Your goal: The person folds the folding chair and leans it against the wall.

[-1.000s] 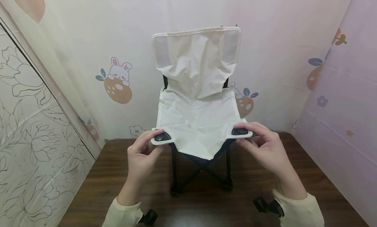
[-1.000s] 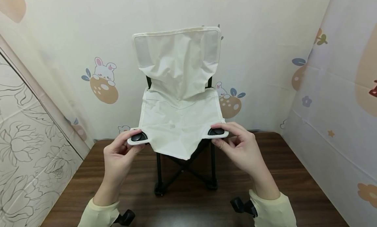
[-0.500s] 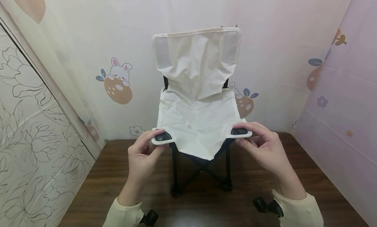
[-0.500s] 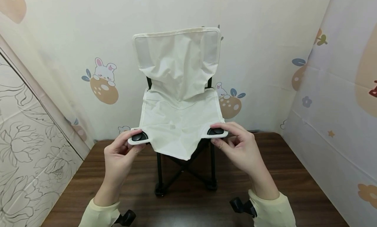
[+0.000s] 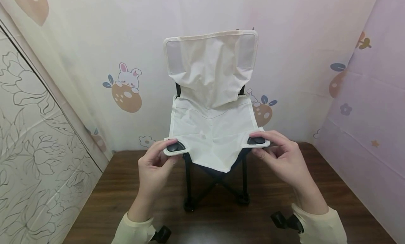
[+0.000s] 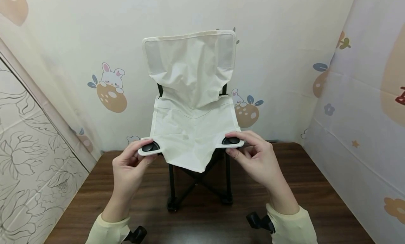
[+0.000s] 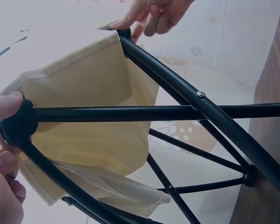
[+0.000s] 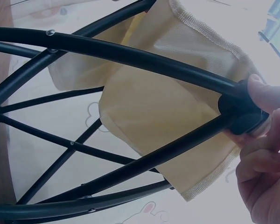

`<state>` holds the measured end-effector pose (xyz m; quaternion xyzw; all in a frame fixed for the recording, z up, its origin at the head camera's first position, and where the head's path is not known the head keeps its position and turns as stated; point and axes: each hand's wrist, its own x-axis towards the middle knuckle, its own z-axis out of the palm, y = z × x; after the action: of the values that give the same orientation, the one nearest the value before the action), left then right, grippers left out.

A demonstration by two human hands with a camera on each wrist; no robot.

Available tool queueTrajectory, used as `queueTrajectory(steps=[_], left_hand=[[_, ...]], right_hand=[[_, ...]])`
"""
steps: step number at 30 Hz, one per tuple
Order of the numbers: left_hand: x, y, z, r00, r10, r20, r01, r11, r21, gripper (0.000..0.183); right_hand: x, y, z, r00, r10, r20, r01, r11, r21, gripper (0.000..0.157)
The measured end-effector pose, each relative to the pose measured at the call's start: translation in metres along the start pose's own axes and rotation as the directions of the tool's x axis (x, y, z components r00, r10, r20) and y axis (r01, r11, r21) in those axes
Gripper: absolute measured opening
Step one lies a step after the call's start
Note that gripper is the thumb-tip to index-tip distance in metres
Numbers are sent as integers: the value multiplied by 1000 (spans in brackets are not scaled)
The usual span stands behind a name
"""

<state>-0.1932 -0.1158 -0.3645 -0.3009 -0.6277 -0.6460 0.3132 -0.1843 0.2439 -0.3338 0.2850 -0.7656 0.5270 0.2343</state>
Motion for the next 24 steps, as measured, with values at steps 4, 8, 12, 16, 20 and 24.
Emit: queueTrajectory(steps=[4,8,12,16,20,24], left_hand=[[1,0,1,1000,10,2,-10,1000,-22,41],[1,0,2,1000,9,4,-9,999,-38,41],[1,1,1,1000,1,0,-1,1000,-21,41],[2,1,1,1000,-3,1,3,1000,-18,40],[2,1,2,1000,-7,1,7,1000,-22,40],[2,1,2,1000,-9,-2,9,1000,-20,40]], right_hand=[[0,0,0,1000,0,-1,0,1000,-2,46],[0,0,0,1000,5,-2,-5,1000,-5,47],[1,-1,1,1000,3,-3,-3,1000,-7,47],[2,-1,1,1000,1,-4,-1,1000,-10,46],[2,-2,2,1000,-2,-5,2,1000,-16,46],[3,-3,2,1000,1,-7,-1,1000,-24,46]])
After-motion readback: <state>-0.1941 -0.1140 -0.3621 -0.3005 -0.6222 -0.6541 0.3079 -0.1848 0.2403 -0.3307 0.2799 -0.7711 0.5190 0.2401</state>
